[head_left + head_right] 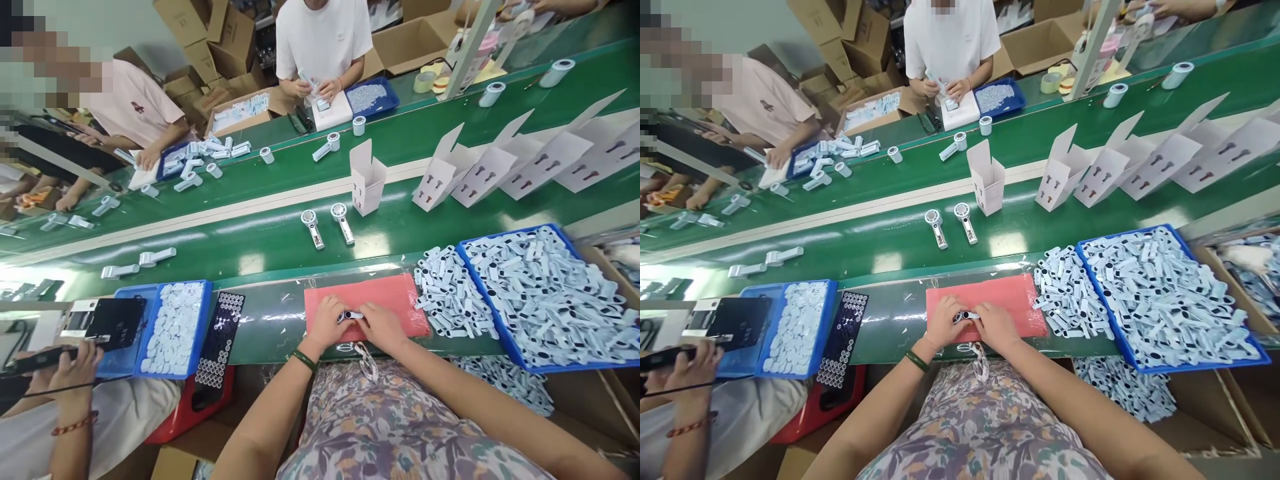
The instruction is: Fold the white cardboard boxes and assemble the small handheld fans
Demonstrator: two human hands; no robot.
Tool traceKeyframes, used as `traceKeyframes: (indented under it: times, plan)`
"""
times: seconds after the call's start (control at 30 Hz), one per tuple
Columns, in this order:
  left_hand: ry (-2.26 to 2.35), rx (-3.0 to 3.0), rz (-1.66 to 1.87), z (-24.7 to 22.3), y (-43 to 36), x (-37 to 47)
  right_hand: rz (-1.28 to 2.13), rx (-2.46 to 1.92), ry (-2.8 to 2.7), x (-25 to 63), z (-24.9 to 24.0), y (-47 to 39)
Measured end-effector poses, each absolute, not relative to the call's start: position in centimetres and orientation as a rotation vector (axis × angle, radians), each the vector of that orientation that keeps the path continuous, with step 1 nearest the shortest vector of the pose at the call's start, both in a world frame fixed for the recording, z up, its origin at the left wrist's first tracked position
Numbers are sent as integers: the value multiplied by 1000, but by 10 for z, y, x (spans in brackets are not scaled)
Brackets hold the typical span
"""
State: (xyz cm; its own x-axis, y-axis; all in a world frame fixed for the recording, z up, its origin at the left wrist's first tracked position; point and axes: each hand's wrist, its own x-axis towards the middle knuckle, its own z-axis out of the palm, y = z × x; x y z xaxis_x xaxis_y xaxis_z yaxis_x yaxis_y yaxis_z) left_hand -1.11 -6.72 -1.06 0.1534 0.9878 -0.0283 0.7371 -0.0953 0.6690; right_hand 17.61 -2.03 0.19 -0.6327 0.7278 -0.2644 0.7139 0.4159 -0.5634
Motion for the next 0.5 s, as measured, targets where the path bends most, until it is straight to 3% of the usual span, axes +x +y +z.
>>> traceKeyframes:
  times: [0.5]
  plan:
    - [1680, 1753, 600, -12, -70, -6, 1409, -1363, -2243, 186, -26, -6]
